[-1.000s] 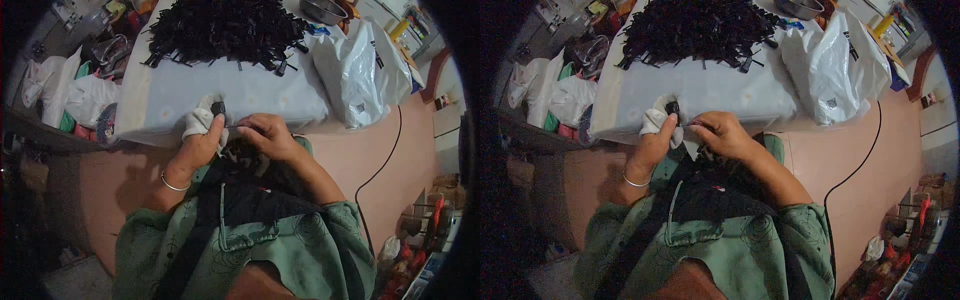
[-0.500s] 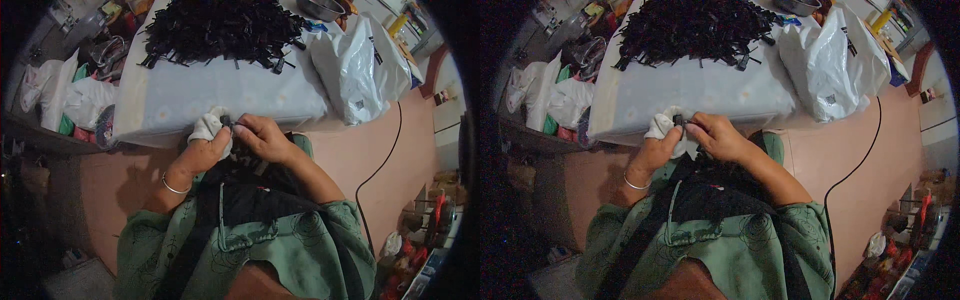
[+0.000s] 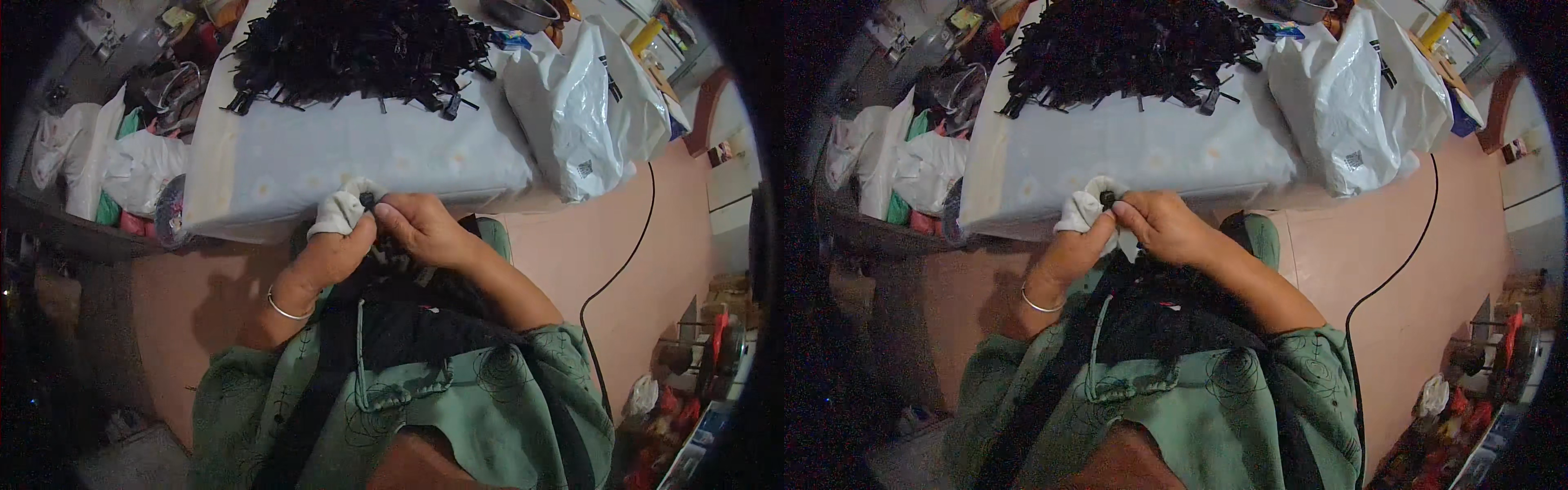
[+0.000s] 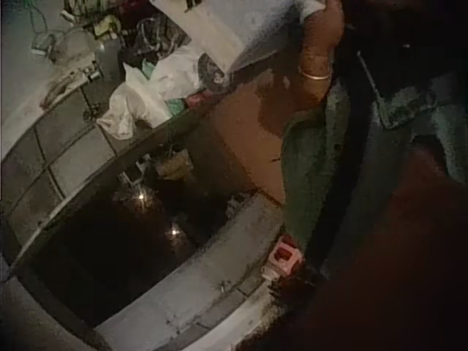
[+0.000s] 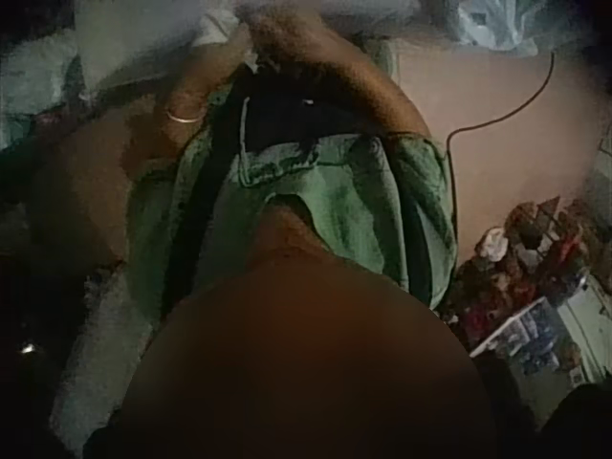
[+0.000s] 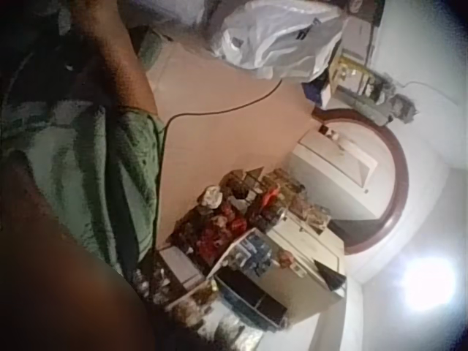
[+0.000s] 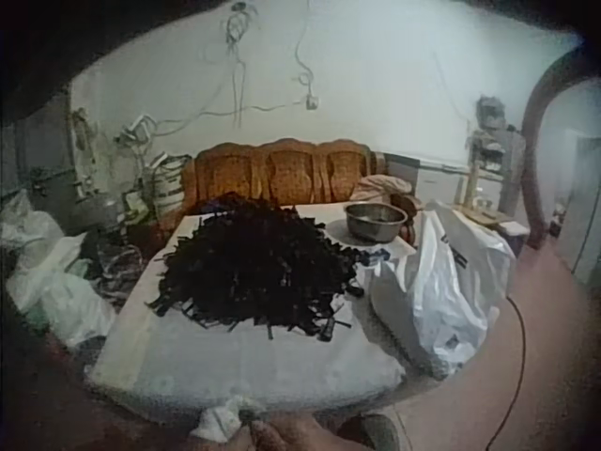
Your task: Cleaning small black components with a cloth and placing them into a bowl.
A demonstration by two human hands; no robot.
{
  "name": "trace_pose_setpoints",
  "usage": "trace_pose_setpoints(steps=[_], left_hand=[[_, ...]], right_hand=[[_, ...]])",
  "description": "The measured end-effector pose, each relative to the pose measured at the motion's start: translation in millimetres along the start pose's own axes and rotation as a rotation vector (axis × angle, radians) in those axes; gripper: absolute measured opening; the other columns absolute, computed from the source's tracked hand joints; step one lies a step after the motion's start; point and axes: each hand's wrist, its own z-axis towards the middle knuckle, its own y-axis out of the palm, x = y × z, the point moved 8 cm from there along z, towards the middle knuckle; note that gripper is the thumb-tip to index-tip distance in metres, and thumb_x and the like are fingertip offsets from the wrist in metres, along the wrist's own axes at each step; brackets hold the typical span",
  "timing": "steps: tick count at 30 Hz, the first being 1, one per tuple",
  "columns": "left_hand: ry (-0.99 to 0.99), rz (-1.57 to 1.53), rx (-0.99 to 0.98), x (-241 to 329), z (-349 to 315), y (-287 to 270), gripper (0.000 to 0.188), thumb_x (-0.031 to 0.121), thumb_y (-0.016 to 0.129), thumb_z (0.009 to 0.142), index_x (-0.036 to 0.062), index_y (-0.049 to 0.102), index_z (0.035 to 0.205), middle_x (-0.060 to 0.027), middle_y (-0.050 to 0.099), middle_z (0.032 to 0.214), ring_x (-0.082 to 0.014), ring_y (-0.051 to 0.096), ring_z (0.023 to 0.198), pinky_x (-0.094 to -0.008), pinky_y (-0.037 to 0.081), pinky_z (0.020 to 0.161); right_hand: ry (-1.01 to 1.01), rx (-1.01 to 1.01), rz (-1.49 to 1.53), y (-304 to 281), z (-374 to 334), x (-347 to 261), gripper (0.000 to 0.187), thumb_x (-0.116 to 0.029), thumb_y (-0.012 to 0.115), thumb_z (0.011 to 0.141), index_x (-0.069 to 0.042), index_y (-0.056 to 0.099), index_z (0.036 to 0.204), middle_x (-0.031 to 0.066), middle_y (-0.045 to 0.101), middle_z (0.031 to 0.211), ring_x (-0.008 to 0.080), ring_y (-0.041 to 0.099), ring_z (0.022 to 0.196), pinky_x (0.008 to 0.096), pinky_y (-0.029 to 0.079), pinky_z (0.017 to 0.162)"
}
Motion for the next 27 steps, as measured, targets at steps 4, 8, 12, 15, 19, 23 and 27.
trace_pose_setpoints(steps=[4, 8, 12, 15, 19, 23, 27], left_hand=[[0.246, 0.319, 0.000, 21.5, -1.9, 10.4, 0.027, 0.003, 0.049, 0.078, -0.0032, 0.046, 0.104, -0.0188, 0.051, 0.098, -0.0321, 0.052, 0.086, -0.0353, 0.043, 0.076], [0.163, 0.353, -0.042, 34.1, 2.2, 11.5, 0.023, 0.004, 0.050, 0.075, -0.0017, 0.052, 0.097, -0.0217, 0.053, 0.097, -0.0378, 0.051, 0.089, -0.0393, 0.042, 0.078], [0.255, 0.810, -0.232, 38.5, 7.8, 9.3, 0.035, 0.012, 0.054, 0.081, -0.0017, 0.046, 0.112, -0.0141, 0.054, 0.090, -0.0252, 0.054, 0.080, -0.0355, 0.044, 0.070], [0.192, 0.677, -0.121, 17.2, 11.7, -18.8, 0.045, 0.020, 0.059, 0.079, 0.0033, 0.045, 0.118, -0.0174, 0.055, 0.098, -0.0265, 0.054, 0.097, -0.0322, 0.043, 0.085], [-0.139, 0.745, -0.172, 4.0, 11.3, -16.1, 0.037, 0.017, 0.058, 0.082, 0.0026, 0.049, 0.115, -0.0125, 0.058, 0.100, -0.0206, 0.054, 0.094, -0.0291, 0.042, 0.083], [0.016, 0.375, -0.185, -7.5, 6.3, -10.8, 0.031, 0.013, 0.058, 0.081, 0.0023, 0.053, 0.110, -0.0101, 0.059, 0.099, -0.0176, 0.055, 0.090, -0.0283, 0.043, 0.080], [0.005, 0.310, -0.181, -12.8, 5.4, -13.2, 0.029, 0.012, 0.058, 0.080, 0.0021, 0.055, 0.108, -0.0097, 0.059, 0.098, -0.0161, 0.055, 0.088, -0.0276, 0.044, 0.078]], right_hand=[[0.120, 0.009, 0.045, 9.3, -0.9, 19.6, 0.027, -0.020, 0.047, 0.090, 0.001, 0.049, 0.074, 0.0051, 0.043, 0.056, 0.0103, 0.038, 0.055, 0.0281, 0.037, 0.051], [0.167, 0.092, 0.097, 5.6, -0.8, 28.0, 0.026, -0.021, 0.049, 0.088, 0.002, 0.052, 0.076, 0.0204, 0.049, 0.061, 0.0270, 0.042, 0.050, 0.0364, 0.040, 0.052], [0.096, 0.160, -0.087, -40.5, 13.8, 42.0, 0.027, -0.023, 0.048, 0.090, -0.002, 0.053, 0.074, 0.0017, 0.044, 0.056, 0.0083, 0.040, 0.055, 0.0263, 0.038, 0.050], [0.266, 0.549, -0.489, -130.9, 41.7, 51.8, 0.025, -0.026, 0.051, 0.086, -0.003, 0.058, 0.090, 0.0210, 0.060, 0.078, 0.0338, 0.060, 0.071, 0.0374, 0.045, 0.063], [0.259, 0.750, -0.741, -197.0, 79.6, 104.2, 0.032, -0.033, 0.050, 0.085, -0.006, 0.057, 0.100, 0.0202, 0.062, 0.084, 0.0370, 0.059, 0.081, 0.0405, 0.046, 0.070], [0.367, 0.649, -0.788, -181.4, 110.2, 115.7, 0.039, -0.040, 0.051, 0.083, -0.008, 0.057, 0.105, 0.0200, 0.061, 0.091, 0.0360, 0.058, 0.088, 0.0418, 0.046, 0.077], [0.366, 0.479, -0.795, -144.1, 124.5, 109.3, 0.039, -0.041, 0.053, 0.080, -0.008, 0.059, 0.101, 0.0181, 0.062, 0.089, 0.0343, 0.058, 0.087, 0.0426, 0.046, 0.076]])
